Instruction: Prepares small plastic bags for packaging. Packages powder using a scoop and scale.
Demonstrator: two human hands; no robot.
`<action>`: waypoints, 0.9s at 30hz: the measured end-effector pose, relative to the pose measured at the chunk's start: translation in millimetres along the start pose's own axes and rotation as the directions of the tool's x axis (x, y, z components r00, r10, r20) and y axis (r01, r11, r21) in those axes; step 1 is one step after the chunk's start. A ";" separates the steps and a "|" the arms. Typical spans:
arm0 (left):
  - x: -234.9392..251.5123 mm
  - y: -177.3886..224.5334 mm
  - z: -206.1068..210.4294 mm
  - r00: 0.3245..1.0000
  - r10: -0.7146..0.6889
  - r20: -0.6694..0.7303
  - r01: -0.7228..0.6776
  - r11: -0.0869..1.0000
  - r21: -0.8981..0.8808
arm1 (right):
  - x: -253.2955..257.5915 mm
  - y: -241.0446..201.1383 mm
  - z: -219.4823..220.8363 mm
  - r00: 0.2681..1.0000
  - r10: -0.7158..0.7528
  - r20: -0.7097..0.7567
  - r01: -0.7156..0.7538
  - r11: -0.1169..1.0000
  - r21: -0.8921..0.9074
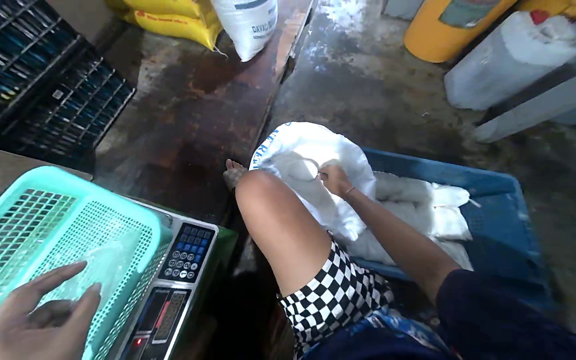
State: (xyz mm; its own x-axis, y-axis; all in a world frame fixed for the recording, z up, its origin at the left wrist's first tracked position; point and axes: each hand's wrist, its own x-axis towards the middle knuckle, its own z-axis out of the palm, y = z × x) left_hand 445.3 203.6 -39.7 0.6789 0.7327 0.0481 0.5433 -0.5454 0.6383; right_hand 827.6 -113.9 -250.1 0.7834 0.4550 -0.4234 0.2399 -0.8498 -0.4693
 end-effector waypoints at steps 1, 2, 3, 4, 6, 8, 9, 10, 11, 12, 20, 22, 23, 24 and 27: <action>-1.0 2.3 0.1 1.000 -0.015 -0.007 0.015 1.000 0.004 | -1.3 2.8 -2.6 1.000 -0.004 -0.005 0.004 1.000 0.003; -2.0 4.3 -0.2 1.000 -0.027 -0.013 0.027 1.000 0.013 | -3.9 4.1 -5.1 1.000 -0.009 -0.017 0.009 1.000 0.004; -2.8 5.6 -1.2 0.999 -0.039 -0.016 0.039 0.999 0.028 | -6.7 5.2 -7.3 1.000 -0.016 -0.024 0.016 1.000 0.011; -3.0 6.0 -3.0 0.999 -0.049 -0.018 0.050 0.998 0.048 | -8.9 7.6 -8.9 0.999 -0.042 -0.029 0.043 0.999 0.027; -3.9 5.4 -8.5 0.997 -0.070 -0.025 0.072 0.993 0.096 | -11.8 14.2 -10.1 0.993 -0.106 -0.046 0.109 0.991 0.076; -5.9 3.4 -14.6 0.995 -0.088 -0.042 0.093 0.987 0.129 | -15.1 18.4 -10.2 0.990 -0.122 -0.068 0.130 0.983 0.131; -7.2 2.3 -17.4 0.994 -0.093 -0.055 0.100 0.986 0.137 | -16.2 20.6 -9.8 0.987 -0.135 -0.084 0.147 0.978 0.147; -8.8 0.7 -19.9 0.993 -0.092 -0.073 0.101 0.985 0.141 | -17.2 22.7 -9.9 0.984 -0.152 -0.097 0.166 0.973 0.158; -10.5 -2.2 -21.9 0.991 -0.086 -0.098 0.100 0.985 0.144 | -18.1 24.4 -10.2 0.980 -0.167 -0.107 0.183 0.969 0.167; -12.0 -5.6 -23.2 0.988 -0.076 -0.132 0.096 0.984 0.147 | -17.9 26.3 -10.2 0.978 -0.176 -0.115 0.194 0.966 0.173; -15.2 -3.1 -14.5 0.984 -0.050 -0.169 0.078 0.984 0.163 | -25.9 -3.8 -44.2 0.973 -0.182 -0.144 0.208 0.959 0.192; -14.0 -7.7 -8.1 0.985 -0.035 -0.167 0.059 0.989 0.137 | -31.7 -25.8 -62.9 0.966 -0.218 -0.140 0.239 0.959 0.155; -13.3 -9.8 -5.3 0.987 -0.036 -0.154 0.055 0.991 0.123 | -31.4 -34.4 -70.2 0.955 -0.257 -0.150 0.277 0.952 0.132; -12.8 -10.0 -2.3 0.989 -0.051 -0.142 0.067 0.992 0.110 | -29.8 -42.7 -76.5 0.937 -0.308 -0.164 0.327 0.939 0.103; -11.7 -7.6 2.2 0.985 -0.120 -0.128 0.132 0.987 0.091 | -28.5 -78.4 -92.2 0.878 -0.439 -0.192 0.457 0.887 0.063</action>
State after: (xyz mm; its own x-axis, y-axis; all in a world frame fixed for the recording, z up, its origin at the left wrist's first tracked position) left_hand 434.3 198.3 -46.7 0.5403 0.8386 0.0693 0.6704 -0.4788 0.5669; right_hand 839.4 -84.7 -129.8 0.6925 0.7212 -0.0173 0.5346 -0.5292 -0.6589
